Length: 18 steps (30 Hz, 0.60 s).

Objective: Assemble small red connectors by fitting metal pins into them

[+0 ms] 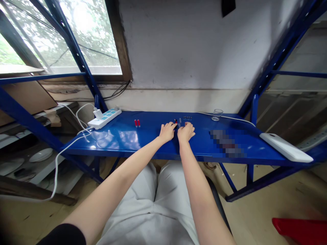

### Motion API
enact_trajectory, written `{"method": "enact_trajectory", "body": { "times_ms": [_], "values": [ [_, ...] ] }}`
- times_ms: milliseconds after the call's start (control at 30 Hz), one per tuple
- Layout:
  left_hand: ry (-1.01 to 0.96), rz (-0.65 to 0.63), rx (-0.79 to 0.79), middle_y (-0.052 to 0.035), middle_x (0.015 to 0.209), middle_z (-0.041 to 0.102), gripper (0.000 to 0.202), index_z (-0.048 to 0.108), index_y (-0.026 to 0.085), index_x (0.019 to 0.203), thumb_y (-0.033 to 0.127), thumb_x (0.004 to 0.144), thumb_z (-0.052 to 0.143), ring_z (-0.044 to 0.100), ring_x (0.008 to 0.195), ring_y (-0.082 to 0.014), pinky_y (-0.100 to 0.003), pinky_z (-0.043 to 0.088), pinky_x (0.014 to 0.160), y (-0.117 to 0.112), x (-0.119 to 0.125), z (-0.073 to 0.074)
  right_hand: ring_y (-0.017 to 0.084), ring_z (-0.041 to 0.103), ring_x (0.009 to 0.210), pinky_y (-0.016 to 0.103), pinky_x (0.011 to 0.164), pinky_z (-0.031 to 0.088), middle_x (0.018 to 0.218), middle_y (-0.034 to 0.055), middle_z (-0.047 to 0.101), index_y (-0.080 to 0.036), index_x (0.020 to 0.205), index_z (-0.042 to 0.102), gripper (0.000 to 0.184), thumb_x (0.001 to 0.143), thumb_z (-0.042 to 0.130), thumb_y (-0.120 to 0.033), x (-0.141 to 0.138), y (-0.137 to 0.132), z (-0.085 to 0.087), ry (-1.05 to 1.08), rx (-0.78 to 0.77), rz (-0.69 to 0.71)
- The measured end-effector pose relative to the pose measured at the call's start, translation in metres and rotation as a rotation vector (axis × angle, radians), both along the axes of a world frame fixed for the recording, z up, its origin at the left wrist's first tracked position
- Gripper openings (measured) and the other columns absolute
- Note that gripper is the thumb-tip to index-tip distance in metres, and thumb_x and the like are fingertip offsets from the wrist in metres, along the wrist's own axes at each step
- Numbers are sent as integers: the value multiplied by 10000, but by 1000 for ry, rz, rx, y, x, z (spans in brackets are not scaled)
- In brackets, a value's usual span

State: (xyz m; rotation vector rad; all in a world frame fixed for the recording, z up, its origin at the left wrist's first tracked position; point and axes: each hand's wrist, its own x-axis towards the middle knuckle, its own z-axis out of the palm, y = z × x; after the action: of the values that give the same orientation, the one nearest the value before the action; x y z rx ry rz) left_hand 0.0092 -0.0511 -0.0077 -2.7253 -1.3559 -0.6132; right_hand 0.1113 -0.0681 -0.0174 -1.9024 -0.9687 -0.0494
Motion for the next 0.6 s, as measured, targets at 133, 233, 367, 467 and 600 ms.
{"method": "enact_trajectory", "body": {
  "times_ms": [133, 233, 367, 467, 600],
  "values": [
    [-32, -6, 51, -101, 1116, 558, 325, 505, 185, 1158, 174, 855, 387, 520, 998, -232, -394, 340, 841, 0, 0, 4, 301, 415, 1041, 462, 827, 294, 1080, 162, 537, -147, 969, 546, 304, 680, 453, -169, -2, 1, -4, -76, -131, -1],
    [-56, 6, 50, -92, 1057, 592, 255, 532, 176, 1079, 178, 854, 412, 546, 964, -225, -384, 330, 834, 0, 0, 5, 310, 416, 1028, 483, 831, 289, 1061, 172, 538, -139, 939, 581, 279, 691, 471, -201, -3, 2, -7, -129, -167, -11],
    [-84, 23, 35, -84, 984, 623, 190, 554, 168, 986, 171, 855, 416, 570, 927, -216, -377, 320, 833, 2, -2, 5, 310, 419, 1031, 478, 836, 294, 1060, 166, 536, -142, 923, 620, 273, 699, 488, -226, -2, 3, -9, -177, -229, -7],
    [-120, 10, 37, -75, 962, 635, 158, 557, 171, 948, 175, 851, 432, 579, 908, -210, -370, 320, 828, 4, -10, 3, 313, 415, 1057, 469, 849, 293, 1085, 168, 524, -137, 936, 627, 280, 707, 493, -225, -2, 4, -7, -184, -285, 7],
    [-275, -3, 23, -31, 907, 650, 96, 558, 188, 891, 191, 830, 484, 590, 850, -179, -341, 340, 800, 7, -28, 0, 325, 413, 1078, 473, 865, 283, 1097, 183, 518, -115, 950, 620, 287, 716, 495, -224, -2, 6, -7, -177, -316, 19]
  ]
}}
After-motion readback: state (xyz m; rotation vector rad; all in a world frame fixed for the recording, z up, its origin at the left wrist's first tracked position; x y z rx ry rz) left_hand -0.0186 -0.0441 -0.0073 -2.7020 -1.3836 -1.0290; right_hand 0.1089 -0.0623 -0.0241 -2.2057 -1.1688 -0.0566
